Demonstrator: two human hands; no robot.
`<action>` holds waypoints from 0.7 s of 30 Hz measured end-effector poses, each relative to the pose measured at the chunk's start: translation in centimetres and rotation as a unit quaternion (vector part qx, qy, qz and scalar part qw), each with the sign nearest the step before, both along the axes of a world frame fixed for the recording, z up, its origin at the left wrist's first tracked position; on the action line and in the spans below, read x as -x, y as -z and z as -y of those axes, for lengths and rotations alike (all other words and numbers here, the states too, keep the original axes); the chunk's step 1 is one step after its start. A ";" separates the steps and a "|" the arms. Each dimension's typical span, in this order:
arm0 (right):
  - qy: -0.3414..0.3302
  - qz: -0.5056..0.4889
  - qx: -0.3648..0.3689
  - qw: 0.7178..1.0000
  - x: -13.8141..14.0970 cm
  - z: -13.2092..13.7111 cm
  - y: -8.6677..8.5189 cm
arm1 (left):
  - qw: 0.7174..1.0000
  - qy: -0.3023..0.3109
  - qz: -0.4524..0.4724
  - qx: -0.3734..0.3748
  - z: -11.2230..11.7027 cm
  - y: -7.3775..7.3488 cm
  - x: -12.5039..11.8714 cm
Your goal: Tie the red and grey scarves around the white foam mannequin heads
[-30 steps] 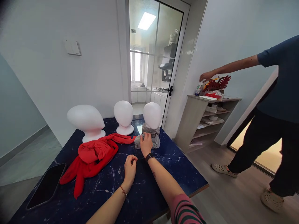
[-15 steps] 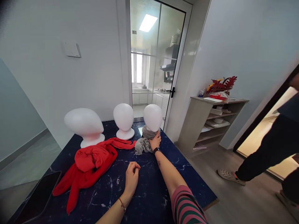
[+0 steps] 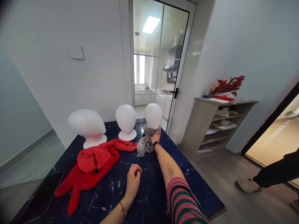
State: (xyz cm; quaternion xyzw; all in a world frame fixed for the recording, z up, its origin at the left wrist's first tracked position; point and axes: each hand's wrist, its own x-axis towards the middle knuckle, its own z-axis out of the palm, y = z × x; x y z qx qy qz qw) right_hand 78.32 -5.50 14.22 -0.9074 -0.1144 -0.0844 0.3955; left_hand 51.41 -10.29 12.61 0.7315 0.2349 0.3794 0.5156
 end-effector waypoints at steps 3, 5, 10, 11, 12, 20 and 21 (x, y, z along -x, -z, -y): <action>0.013 0.053 0.018 0.998 3.4 1.5 -0.4 | 1.000 -0.002 -0.006 -0.001 0.0 0.1 0.0; -0.047 0.143 0.054 0.987 7.1 3.0 -0.2 | 1.000 0.003 -0.010 -0.008 0.1 0.1 0.0; -0.275 0.176 0.180 0.928 13.5 5.7 0.6 | 1.000 0.008 -0.008 -0.022 0.0 0.1 0.2; -0.272 0.157 0.202 0.928 13.8 5.9 0.5 | 1.000 0.005 -0.008 -0.022 -0.1 0.1 0.2; -0.253 0.137 0.219 0.932 13.7 6.0 0.5 | 1.000 0.001 -0.008 -0.021 -0.1 0.1 0.3; -0.148 0.140 0.209 0.956 15.4 6.1 0.1 | 0.999 -0.043 0.007 -0.003 -0.6 0.2 0.8; -0.140 0.156 0.198 0.958 15.9 6.1 0.0 | 0.999 -0.044 0.009 -0.003 -0.6 0.3 0.9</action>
